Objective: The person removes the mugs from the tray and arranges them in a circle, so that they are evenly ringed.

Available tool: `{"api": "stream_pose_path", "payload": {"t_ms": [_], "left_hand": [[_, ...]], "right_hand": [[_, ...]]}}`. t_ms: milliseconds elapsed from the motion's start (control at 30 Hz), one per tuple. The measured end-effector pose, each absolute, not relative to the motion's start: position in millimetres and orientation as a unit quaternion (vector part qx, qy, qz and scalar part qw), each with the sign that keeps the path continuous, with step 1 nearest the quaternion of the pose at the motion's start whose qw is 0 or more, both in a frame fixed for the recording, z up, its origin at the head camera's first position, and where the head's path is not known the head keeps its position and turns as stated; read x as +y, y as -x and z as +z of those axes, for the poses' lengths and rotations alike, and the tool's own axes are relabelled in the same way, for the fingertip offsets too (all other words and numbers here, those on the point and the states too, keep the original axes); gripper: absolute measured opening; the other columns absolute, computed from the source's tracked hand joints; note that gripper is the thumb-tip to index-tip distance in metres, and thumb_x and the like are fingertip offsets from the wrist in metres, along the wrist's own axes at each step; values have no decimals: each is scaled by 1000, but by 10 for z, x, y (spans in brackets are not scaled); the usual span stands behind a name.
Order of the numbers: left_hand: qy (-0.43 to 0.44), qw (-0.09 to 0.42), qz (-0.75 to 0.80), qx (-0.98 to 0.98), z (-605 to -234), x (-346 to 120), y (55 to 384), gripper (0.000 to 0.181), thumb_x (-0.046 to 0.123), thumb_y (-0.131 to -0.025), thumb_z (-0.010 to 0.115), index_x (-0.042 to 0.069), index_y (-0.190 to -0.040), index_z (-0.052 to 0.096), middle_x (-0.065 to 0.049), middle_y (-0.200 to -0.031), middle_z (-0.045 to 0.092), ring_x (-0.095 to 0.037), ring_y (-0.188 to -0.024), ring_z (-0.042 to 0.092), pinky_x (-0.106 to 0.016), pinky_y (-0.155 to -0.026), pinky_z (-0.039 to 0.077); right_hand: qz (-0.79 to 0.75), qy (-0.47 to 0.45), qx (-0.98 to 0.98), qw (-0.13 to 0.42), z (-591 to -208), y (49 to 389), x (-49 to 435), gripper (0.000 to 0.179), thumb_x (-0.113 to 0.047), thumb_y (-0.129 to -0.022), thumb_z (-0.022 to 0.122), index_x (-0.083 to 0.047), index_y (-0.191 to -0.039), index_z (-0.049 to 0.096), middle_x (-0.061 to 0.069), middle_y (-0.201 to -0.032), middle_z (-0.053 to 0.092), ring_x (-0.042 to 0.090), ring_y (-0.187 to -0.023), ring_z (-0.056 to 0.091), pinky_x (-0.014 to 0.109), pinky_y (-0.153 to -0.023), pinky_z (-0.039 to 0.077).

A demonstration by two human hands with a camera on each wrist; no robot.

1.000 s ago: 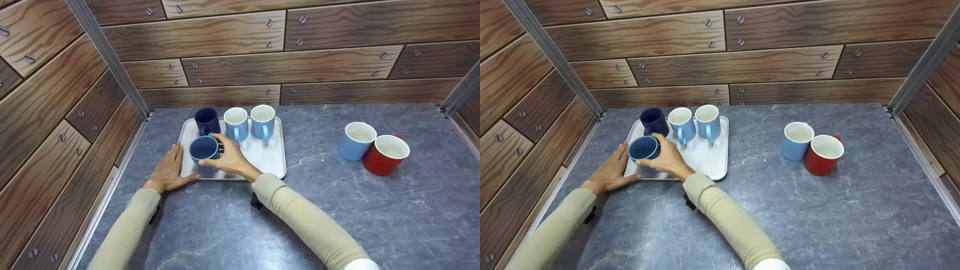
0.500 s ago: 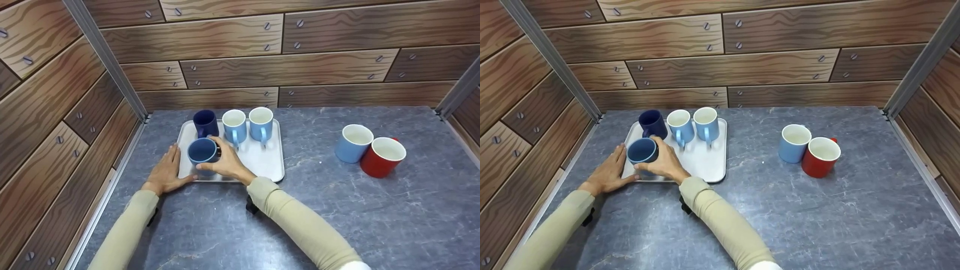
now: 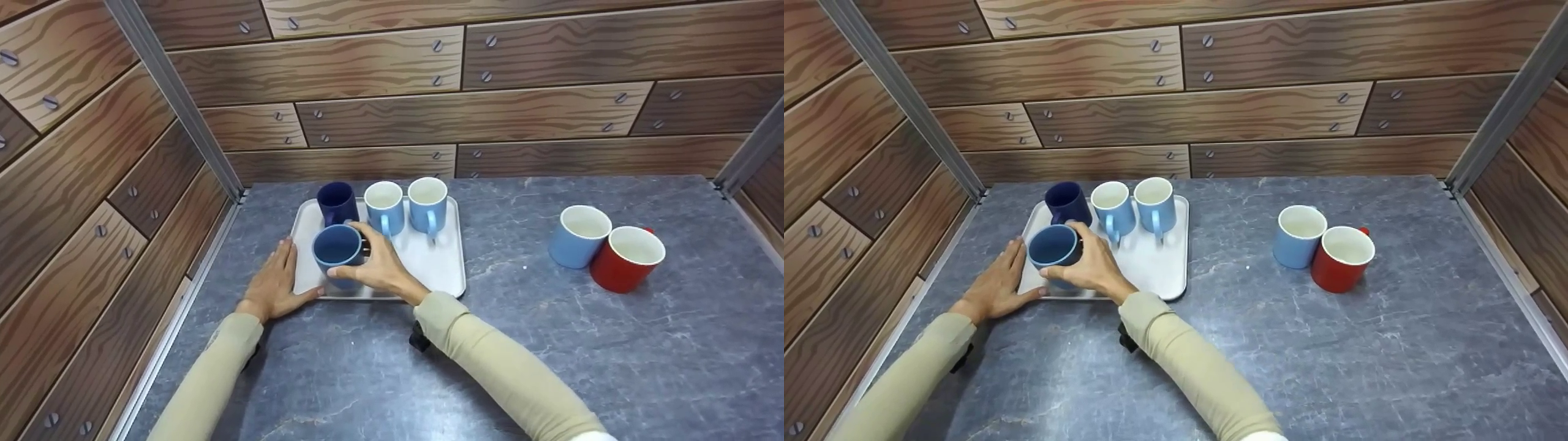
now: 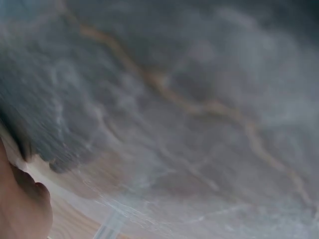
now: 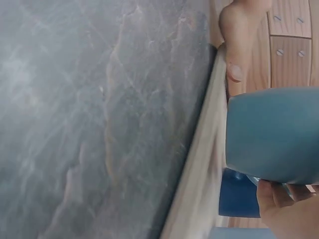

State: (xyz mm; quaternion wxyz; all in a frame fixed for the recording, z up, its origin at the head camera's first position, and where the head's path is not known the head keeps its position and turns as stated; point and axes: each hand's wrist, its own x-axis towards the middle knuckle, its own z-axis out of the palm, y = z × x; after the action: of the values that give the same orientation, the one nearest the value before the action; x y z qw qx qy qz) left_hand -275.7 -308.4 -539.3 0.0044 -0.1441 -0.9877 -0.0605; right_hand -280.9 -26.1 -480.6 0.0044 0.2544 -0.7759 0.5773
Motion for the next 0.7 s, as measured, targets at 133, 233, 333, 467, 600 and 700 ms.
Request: {"api": "stream_pose_path", "payload": {"t_ms": [133,233,333,467,600,700], "left_hand": [[141,5,-67,-988,-5396,-3078,2751,124,83,-92,53,-9,-167,15,-27,-177,8,-44,-165,10,-53,-135,18],[137,4,-67,-988,-5406,-3076,2745,125,84,-92,53,-9,-167,15,-27,-177,8,-44,-165,10,-53,-135,18],[135,2,-68,-989,-5433,-3075,2725,125,84,-93,52,-10,-167,15,-27,-177,7,-44,-165,10,-53,-135,17],[134,-7,-70,-989,-5444,-3079,2700,125,83,-93,52,-10,-167,13,-27,-177,5,-44,-165,8,-52,-135,16],[136,-8,-69,-988,-5423,-3070,2719,125,83,-94,51,-10,-166,12,-28,-177,3,-45,-165,7,-53,-136,15],[136,-2,-67,-988,-5422,-3049,2736,123,82,-95,51,-10,-166,13,-28,-177,4,-45,-165,8,-53,-135,15]], "right_hand": [[595,-263,-759,19,-4764,2772,-127,93,-26,-72,99,-5,-151,55,12,-135,69,25,-118,70,40,-105,58],[609,-272,-744,33,-4739,2745,7,90,-22,-71,100,-3,-148,57,13,-132,71,26,-115,71,39,-103,60],[621,-272,-735,35,-4707,2705,163,88,-20,-71,100,-4,-146,58,13,-131,71,27,-114,72,40,-103,60],[625,-261,-735,31,-4657,2671,385,89,-19,-70,101,-6,-147,58,12,-131,70,27,-113,71,41,-102,60],[629,-250,-735,47,-4635,2689,616,88,-15,-69,100,-4,-147,59,14,-131,71,31,-113,71,46,-101,59],[636,-242,-730,63,-4658,2714,790,86,-12,-70,99,-3,-146,59,16,-133,70,35,-116,69,50,-103,58]]}}
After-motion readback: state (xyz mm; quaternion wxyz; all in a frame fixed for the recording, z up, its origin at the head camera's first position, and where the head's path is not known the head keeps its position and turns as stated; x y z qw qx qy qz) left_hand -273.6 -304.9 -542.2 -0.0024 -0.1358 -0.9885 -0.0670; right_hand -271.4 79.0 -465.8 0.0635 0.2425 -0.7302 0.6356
